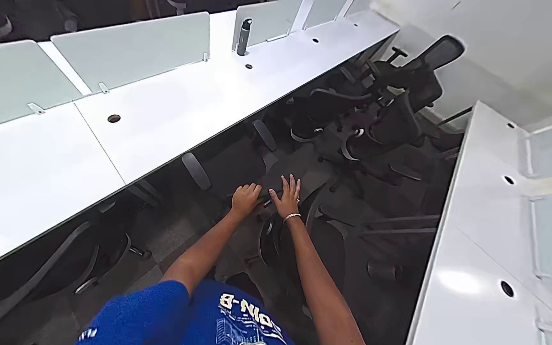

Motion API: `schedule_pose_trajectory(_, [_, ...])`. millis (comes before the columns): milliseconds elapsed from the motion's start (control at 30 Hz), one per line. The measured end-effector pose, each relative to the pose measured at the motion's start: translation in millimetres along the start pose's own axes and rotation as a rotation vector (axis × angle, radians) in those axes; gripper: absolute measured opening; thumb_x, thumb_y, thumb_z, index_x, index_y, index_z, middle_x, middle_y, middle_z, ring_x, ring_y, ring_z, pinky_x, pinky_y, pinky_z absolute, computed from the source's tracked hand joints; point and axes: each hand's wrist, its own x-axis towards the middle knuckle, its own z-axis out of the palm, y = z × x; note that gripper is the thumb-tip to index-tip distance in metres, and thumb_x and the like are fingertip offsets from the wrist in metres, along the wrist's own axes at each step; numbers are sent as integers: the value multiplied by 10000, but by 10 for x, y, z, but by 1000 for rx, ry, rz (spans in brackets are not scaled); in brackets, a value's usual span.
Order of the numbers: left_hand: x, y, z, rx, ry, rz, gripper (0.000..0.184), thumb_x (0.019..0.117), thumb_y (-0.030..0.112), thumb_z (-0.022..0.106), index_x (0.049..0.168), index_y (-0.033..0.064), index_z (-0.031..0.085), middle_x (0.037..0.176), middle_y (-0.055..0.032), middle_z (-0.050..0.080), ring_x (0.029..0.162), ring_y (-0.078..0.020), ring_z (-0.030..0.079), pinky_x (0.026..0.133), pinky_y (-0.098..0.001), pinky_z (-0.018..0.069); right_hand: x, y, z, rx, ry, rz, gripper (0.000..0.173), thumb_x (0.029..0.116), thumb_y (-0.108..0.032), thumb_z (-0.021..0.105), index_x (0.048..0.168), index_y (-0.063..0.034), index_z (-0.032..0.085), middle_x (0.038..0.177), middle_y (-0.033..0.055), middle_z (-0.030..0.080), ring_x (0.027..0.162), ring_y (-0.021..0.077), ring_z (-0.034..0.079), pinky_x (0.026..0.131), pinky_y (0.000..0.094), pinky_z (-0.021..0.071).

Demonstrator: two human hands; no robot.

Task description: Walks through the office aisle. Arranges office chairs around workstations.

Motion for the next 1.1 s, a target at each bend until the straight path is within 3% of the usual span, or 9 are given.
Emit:
schedule_pose_trajectory(233, [458,68,69,17,108,-28,356,945,322,696,1187,61,676,1101,-159,721,983,-349,709,775,-492,557,670,146,182,121,105,-37,844,930,-661,527,1494,-35,496,1693,239,179,1553,535,46,1180,696,262])
schedule_pose_trajectory(400, [667,340,178,62,78,-67,415,953,361,690,1231,52,680,1164,-169,720,1045,-360,709,841,-519,567,843,329,-301,69,-217,28,860,933,-718,527,1594,-187,382,1739,111,83,1592,403,-57,1252,645,59])
schedule_pose_trajectory(467, [649,409,136,22,4,-144,500,943,410,694,1319,83,656,1259,-166,696,1126,-357,687,919,-537,552,638,417,-492,140,-171,28,840,934,-653,590,1612,-221,348,1730,58,170,1610,301,-5,1270,612,-4])
schedule_pose_trajectory(567, [634,444,19,-134,-45,-132,688,887,531,722,1412,107,589,1413,-179,600,1315,-377,566,1077,-575,462,-88,663,-589,165,265,79,622,914,-528,651,1442,-203,599,1584,76,479,1559,315,273,1267,631,112])
schedule_pose_trajectory(633, [700,570,5,-186,8,99,737,858,544,733,1405,73,588,1459,-200,563,1421,-417,453,1177,-605,328,-554,858,-581,95,423,218,637,833,-503,727,1380,-187,650,1534,137,524,1520,397,330,1232,685,155])
schedule_pose_trajectory(733, [976,1093,27,-139,-201,514,729,814,407,828,1451,166,569,1542,-173,497,1497,-424,347,1218,-666,218,-1065,1044,-485,130,238,565,979,724,-595,810,1533,-153,482,1632,188,370,1551,425,234,1225,691,151])
schedule_pose_trajectory(833, [1439,1521,506,-6,-524,973,959,720,236,904,1556,271,436,1659,-169,323,1555,-445,203,1203,-741,101,-1242,1139,-488,351,-82,824,1221,682,-693,825,1624,-145,276,1607,166,400,1435,346,463,1120,581,443])
schedule_pose_trajectory(933, [1892,1753,1008,-26,-665,1397,606,824,45,766,1386,225,624,1556,-131,496,1532,-422,286,1190,-757,129,-1319,1110,-474,465,-303,881,1094,753,-570,817,1628,-208,270,1602,125,407,1379,323,522,1053,553,511])
schedule_pose_trajectory(1100, [2243,2264,1309,15,-704,1850,278,931,72,654,1169,187,741,1387,-58,652,1477,-352,415,1219,-646,237,-1385,1112,-473,385,-290,1099,874,843,-507,744,1596,-274,364,1601,55,434,1356,266,557,1025,502,535])
